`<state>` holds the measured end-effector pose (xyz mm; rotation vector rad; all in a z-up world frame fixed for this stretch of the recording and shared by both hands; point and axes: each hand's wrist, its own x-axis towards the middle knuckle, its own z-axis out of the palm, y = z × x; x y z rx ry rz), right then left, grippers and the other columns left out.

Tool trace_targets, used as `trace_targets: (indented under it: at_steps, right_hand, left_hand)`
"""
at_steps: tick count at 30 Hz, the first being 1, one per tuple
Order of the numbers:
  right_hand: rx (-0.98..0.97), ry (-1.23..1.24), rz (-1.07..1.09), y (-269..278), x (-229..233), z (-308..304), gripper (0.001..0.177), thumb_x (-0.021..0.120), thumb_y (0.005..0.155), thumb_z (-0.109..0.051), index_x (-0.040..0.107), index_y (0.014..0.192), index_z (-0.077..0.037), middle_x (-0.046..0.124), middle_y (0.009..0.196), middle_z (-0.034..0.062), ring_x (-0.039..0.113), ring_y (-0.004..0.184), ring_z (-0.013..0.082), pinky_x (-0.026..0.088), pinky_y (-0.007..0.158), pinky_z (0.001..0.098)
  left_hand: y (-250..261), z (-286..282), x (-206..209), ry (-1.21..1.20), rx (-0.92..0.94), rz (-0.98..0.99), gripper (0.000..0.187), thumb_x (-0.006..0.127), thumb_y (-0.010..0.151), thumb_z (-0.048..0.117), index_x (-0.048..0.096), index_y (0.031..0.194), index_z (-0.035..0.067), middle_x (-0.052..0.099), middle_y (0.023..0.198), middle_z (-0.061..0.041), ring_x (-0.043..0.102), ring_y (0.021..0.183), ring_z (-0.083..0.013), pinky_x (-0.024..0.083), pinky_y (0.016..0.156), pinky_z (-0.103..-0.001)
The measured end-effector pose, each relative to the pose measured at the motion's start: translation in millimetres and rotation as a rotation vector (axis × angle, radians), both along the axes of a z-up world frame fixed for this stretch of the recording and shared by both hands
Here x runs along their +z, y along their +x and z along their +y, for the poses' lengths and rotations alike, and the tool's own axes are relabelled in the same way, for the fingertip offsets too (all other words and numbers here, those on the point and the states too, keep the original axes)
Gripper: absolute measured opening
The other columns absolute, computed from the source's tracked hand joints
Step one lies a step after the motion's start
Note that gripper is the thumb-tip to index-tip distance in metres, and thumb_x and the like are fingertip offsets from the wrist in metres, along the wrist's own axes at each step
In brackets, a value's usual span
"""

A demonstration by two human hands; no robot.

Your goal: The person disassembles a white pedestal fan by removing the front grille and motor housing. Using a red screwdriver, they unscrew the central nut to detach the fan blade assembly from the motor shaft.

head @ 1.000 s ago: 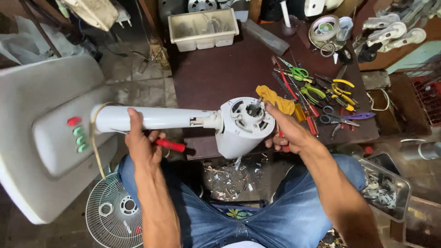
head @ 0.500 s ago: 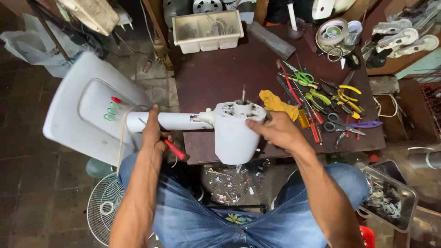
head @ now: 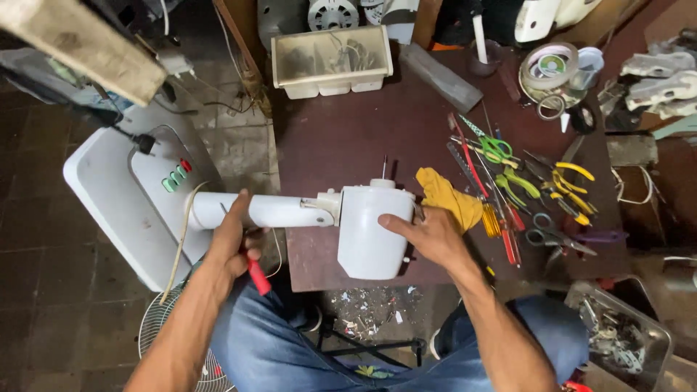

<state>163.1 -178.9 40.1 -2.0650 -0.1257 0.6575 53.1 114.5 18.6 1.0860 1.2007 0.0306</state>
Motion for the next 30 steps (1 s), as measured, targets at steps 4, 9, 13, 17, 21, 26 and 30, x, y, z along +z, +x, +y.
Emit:
trace_targets:
  at_steps: [4,9,13,17,21,26,30]
  right_hand:
    - [-0.012,0.041,0.01,5,-9,1,0.059,0.09,0.069,-0.049,0.053,0.057,-0.004,0.051,0.047,0.0097,0.057,0.049,0.0265,0.047,0.045,0.0342]
    - [0.077,-0.038,0.012,5,-58,-11,0.073,0.072,0.067,-0.063,0.069,0.115,-0.009,0.077,0.114,0.011,0.077,0.103,0.0242,0.065,0.083,0.0398]
    - [0.051,-0.086,0.12,2,-59,-11,0.075,0.071,0.06,-0.066,0.07,0.106,-0.007,0.08,0.105,0.0088,0.077,0.096,0.0212,0.066,0.077,0.0359]
    - [0.041,-0.197,0.182,4,-58,-13,0.087,0.069,0.055,-0.071,0.068,0.117,-0.01,0.078,0.109,0.0065,0.073,0.101,0.0197,0.062,0.085,0.0374]
    - [-0.072,-0.205,0.285,9,-45,-7,0.067,0.085,0.051,-0.052,0.074,0.103,-0.011,0.08,0.092,0.002,0.073,0.092,0.0163,0.055,0.079,0.0319]
    - [-0.004,-0.078,0.075,7,-58,-17,0.068,0.088,0.051,-0.053,0.076,0.102,-0.01,0.081,0.097,0.0043,0.073,0.096,0.0194,0.055,0.082,0.0349]
    - [-0.189,-0.1,0.302,1,-59,-15,0.061,0.094,0.041,-0.038,0.08,0.091,-0.007,0.086,0.088,0.0055,0.078,0.09,0.018,0.059,0.082,0.0345]
  left_hand:
    - [-11,-10,22,-0.03,-0.013,0.116,0.081,0.049,0.096,0.067,0.041,0.125,-0.008,0.039,0.073,-0.002,0.035,0.042,-0.007,0.028,0.031,-0.021]
    - [-24,-21,37,-0.018,-0.018,-0.061,0.008,0.035,0.098,0.012,0.043,0.095,0.009,0.05,0.089,-0.01,0.03,0.051,-0.018,0.015,0.042,-0.029]
    - [15,-19,57,0.461,-0.565,-0.198,0.017,0.06,0.097,0.018,0.068,0.103,0.005,0.055,0.061,-0.005,0.049,0.052,-0.0145,0.041,0.047,-0.029]
    - [80,-12,67,0.757,-1.222,-0.34,0.032,0.054,0.091,0.008,0.071,0.118,0.011,0.076,0.109,-0.005,0.076,0.093,-0.02,0.057,0.073,-0.035]
    - [122,-3,63,0.879,-1.631,-0.267,0.06,0.053,0.067,-0.017,0.071,0.116,0.012,0.073,0.118,-0.003,0.069,0.102,-0.0304,0.051,0.069,-0.049]
    - [135,1,38,0.872,-1.703,-0.373,0.071,0.06,0.059,-0.025,0.073,0.116,0.016,0.071,0.117,-0.007,0.06,0.116,-0.0283,0.037,0.105,-0.051]
    - [134,2,24,0.948,-1.7,-0.54,0.059,0.063,0.067,-0.013,0.073,0.116,0.019,0.072,0.113,-0.004,0.058,0.116,-0.0262,0.029,0.105,-0.048]
